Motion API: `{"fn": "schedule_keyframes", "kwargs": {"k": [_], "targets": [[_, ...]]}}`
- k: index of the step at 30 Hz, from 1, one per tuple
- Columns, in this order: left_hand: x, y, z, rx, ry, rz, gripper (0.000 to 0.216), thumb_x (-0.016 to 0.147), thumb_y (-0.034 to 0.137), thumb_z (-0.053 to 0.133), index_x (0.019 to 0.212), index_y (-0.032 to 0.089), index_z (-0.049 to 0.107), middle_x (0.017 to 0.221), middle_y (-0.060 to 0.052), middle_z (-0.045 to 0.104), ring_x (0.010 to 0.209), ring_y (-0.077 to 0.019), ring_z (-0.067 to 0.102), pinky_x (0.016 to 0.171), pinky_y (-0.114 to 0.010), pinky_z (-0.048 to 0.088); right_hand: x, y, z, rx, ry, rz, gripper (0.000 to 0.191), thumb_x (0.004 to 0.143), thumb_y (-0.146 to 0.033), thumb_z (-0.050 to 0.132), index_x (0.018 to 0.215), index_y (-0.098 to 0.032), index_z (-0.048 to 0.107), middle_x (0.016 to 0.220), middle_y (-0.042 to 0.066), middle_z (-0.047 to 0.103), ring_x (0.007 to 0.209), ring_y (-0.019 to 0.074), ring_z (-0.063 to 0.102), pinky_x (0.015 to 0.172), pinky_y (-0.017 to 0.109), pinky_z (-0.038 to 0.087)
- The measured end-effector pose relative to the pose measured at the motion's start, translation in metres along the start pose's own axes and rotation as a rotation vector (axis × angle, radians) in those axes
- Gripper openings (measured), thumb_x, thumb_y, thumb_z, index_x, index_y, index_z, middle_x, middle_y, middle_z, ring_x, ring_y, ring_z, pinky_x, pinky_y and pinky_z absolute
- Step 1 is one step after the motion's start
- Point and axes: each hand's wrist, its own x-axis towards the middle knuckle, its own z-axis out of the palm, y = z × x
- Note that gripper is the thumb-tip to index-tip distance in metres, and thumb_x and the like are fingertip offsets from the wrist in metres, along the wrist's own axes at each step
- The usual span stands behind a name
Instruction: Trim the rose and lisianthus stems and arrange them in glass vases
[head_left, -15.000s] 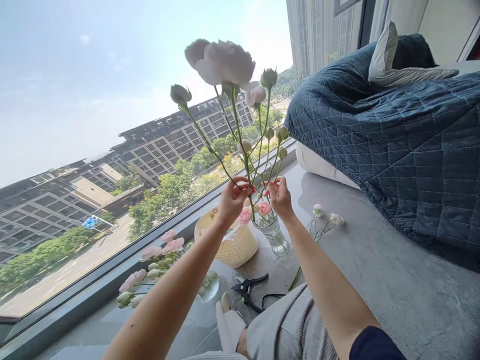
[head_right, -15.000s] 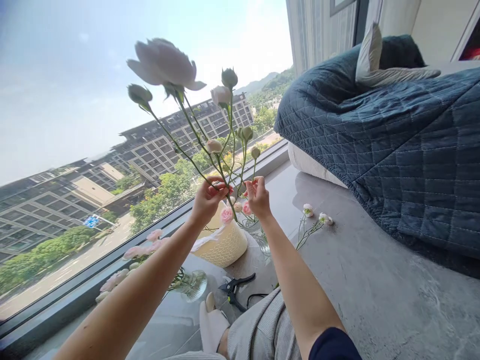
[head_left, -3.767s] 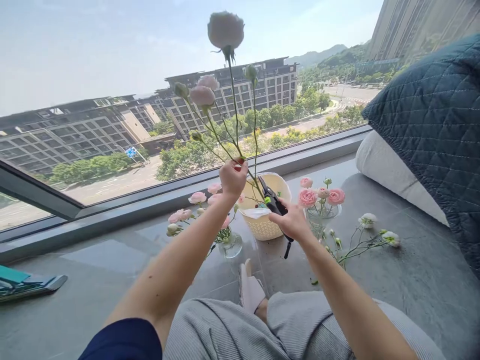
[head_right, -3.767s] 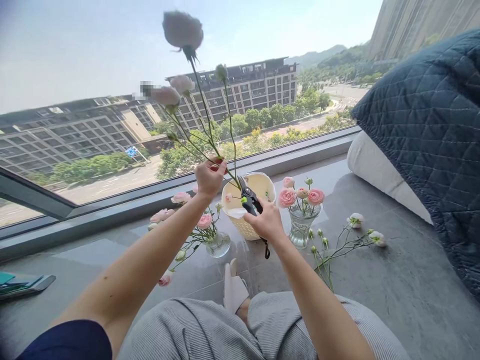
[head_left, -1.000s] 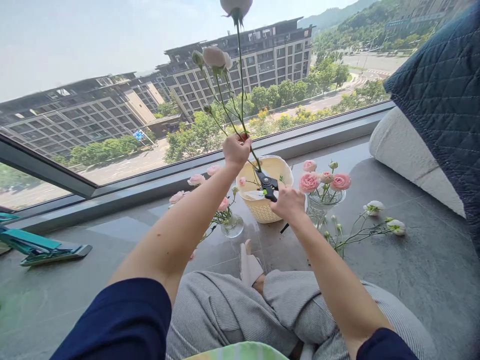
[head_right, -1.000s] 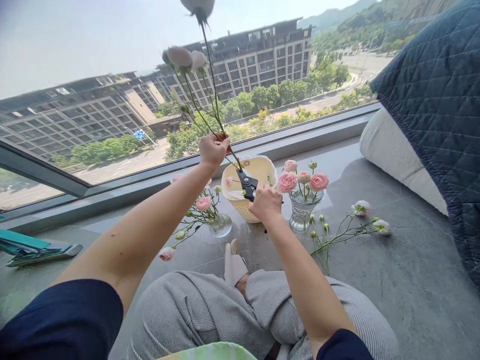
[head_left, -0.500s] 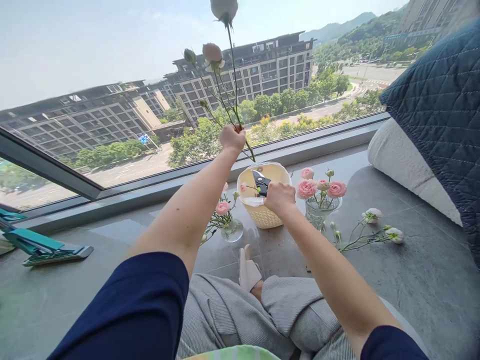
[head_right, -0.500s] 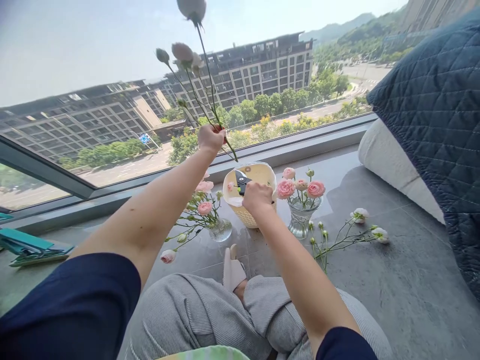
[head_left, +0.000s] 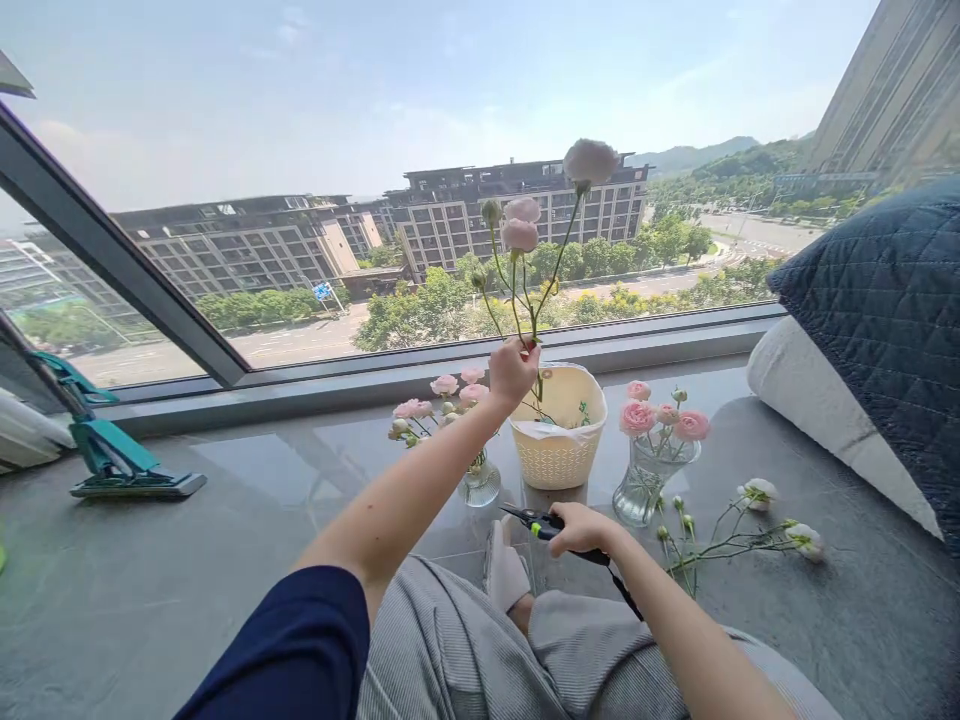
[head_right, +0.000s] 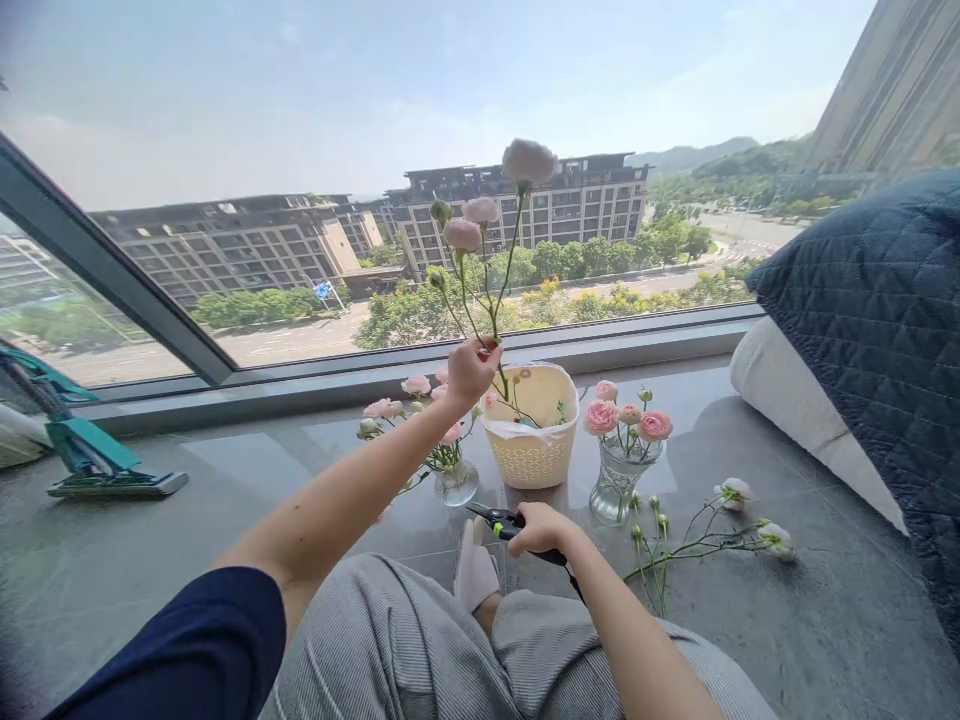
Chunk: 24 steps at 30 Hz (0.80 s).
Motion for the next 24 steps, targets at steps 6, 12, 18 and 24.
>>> {"fn": "schedule_keyframes", "kwargs": {"k": [6,12,18,24], "targets": [[-0.059,0.000,-0.008,-0.149,-0.032,-0.009,0.016,0.081,0.022,0.061,0.093,0.017,0.070,0.083,-0.006,0.070,0.059,-0.0121,0.060,0.060,-0.025,0.047,0.049,0.024,0.066,-0.156,0.171,0.295,0.065,0.068,-0.037,0.065,0.124,-0.006,0.051,0.128,0.026,0.052,0.119,0.0389,0.051,0.092,0.046,0.040],[-0.097,-0.007,-0.003,-0.234,-0.040,-0.031,0.017,0.081,0.021,0.062,0.095,0.015,0.069,0.080,-0.006,0.070,0.058,-0.0117,0.059,0.060,-0.024,0.048,0.058,0.044,0.089,-0.266,0.239,0.322,0.086,0.064,-0.040,0.071,0.136,-0.005,0.041,0.135,0.027,0.045,0.129,0.0406,0.041,0.104,0.050,0.029],[-0.103,-0.014,-0.002,-0.274,-0.026,-0.006,0.017,0.081,0.019,0.061,0.096,0.015,0.069,0.084,-0.007,0.071,0.064,-0.0132,0.063,0.063,-0.025,0.052,0.051,0.027,0.093,-0.239,0.158,0.260,0.091,0.054,-0.035,0.079,0.136,-0.013,0.046,0.137,0.023,0.048,0.130,0.0402,0.043,0.104,0.051,0.036],[-0.110,-0.023,-0.007,-0.251,0.003,0.102,0.020,0.083,0.017,0.059,0.098,0.022,0.070,0.090,-0.006,0.072,0.079,-0.0163,0.067,0.070,-0.027,0.055,0.013,-0.022,0.011,-0.151,0.077,-0.074,0.030,0.051,-0.023,0.081,0.079,-0.024,0.073,0.081,0.003,0.071,0.089,0.0253,0.067,0.081,0.032,0.051]]}}
